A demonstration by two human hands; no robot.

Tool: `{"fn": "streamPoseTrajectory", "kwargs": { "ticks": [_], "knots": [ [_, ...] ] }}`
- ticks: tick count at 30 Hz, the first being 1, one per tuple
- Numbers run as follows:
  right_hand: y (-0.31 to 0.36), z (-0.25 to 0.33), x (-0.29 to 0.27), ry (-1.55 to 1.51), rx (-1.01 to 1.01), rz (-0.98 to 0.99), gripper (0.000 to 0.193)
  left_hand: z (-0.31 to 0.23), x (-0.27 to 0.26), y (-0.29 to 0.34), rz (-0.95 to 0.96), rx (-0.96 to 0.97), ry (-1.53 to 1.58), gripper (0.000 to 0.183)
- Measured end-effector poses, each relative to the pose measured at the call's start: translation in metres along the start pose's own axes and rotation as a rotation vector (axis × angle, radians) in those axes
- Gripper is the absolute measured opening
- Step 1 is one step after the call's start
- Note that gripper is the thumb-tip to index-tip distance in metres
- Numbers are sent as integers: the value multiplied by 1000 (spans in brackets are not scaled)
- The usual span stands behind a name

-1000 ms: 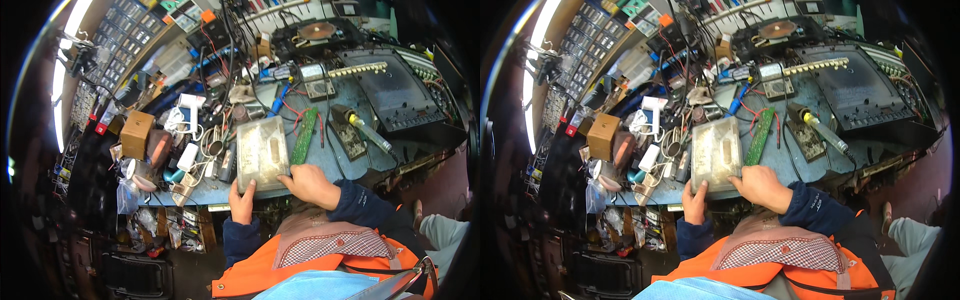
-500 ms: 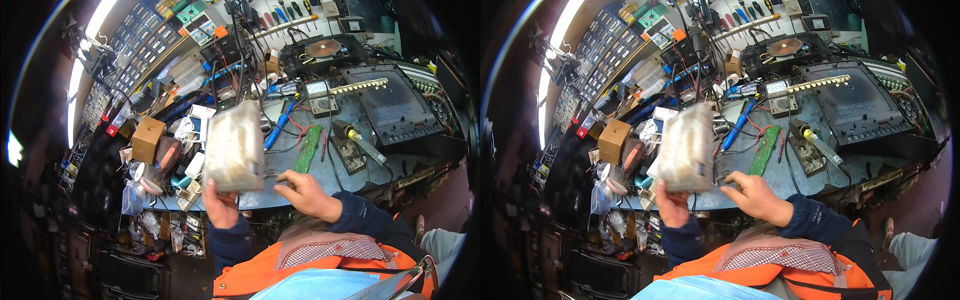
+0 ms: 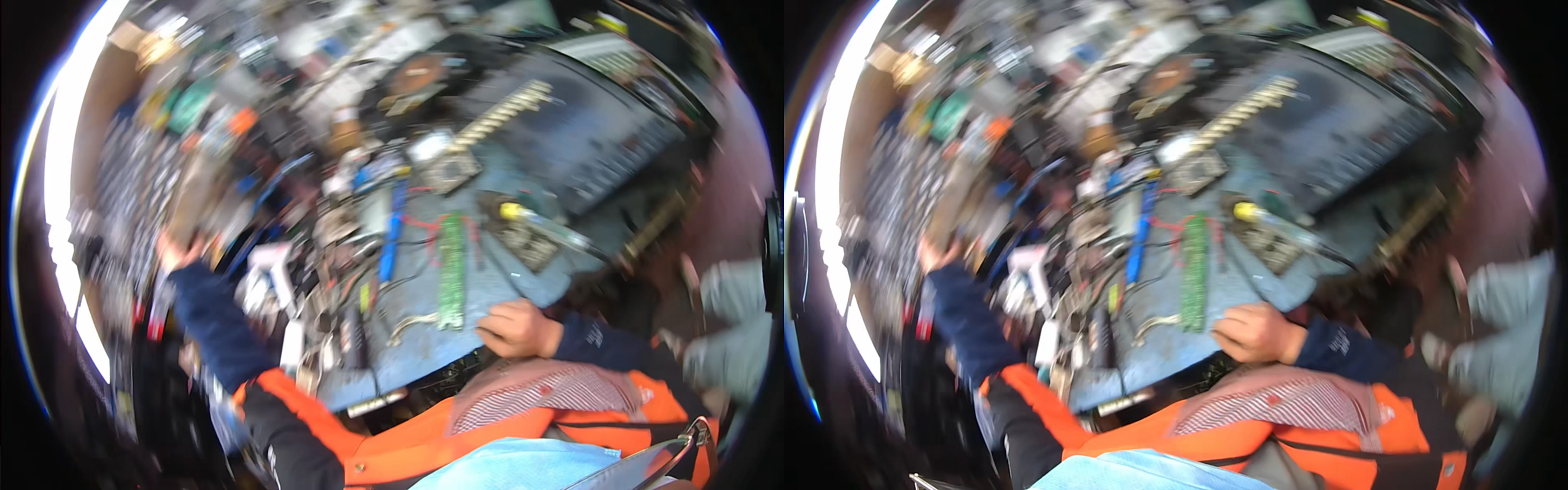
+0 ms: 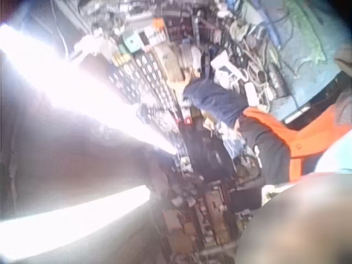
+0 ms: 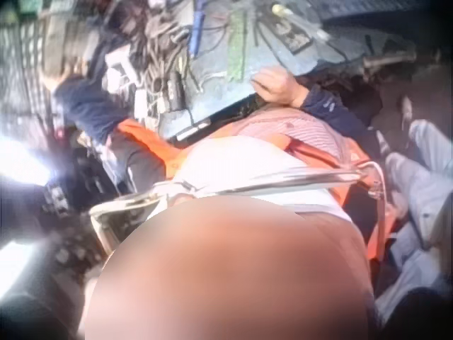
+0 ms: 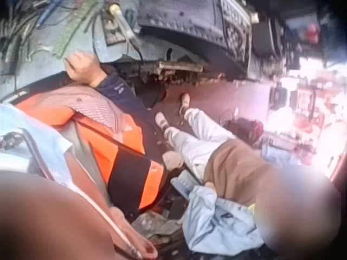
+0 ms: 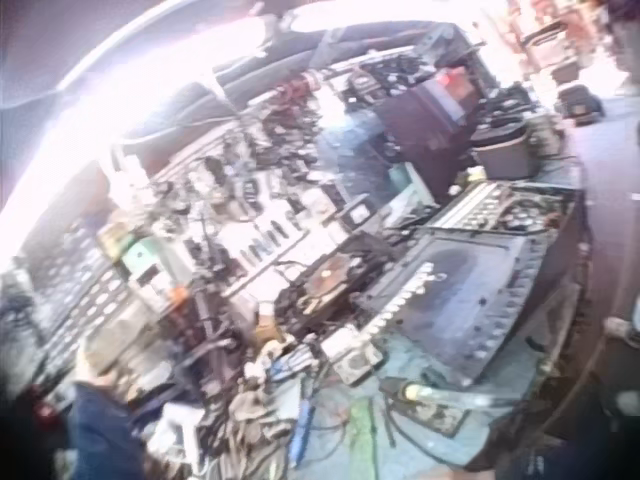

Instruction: The person repairs a circuit board by soldering wires and components, testing connections with a multimeter, and using a screwdriver to adjust parts. They handle a green circuit board, wires, and a multimeter throughout the process.

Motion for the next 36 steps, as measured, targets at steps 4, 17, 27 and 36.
{"fn": "streamPoseTrajectory", "kwargs": {
  "ticks": [4,17,27,36],
  "knots": [
    [14,-15,10,-26,26,10,20,1,124,-42,58,-435,-25,81],
    [16,-15,20,47,-34,49,26,-1,173,-79,124,-692,384,66],
    [8,-19,14,-42,4,76,15,-10,194,-72,194,-844,599,56],
    [3,-15,8,-39,103,132,13,-52,148,-70,77,-992,864,48]
  ]
}}
Point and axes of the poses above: each hand's wrist, its own y-axis away from the middle knuckle, its own x-axis out of the palm, z = x × y, the point moved 4 cm from there along -y, towards the middle knuckle, and after that the axes turned 9 degrees about y, right-handed, at the moved point
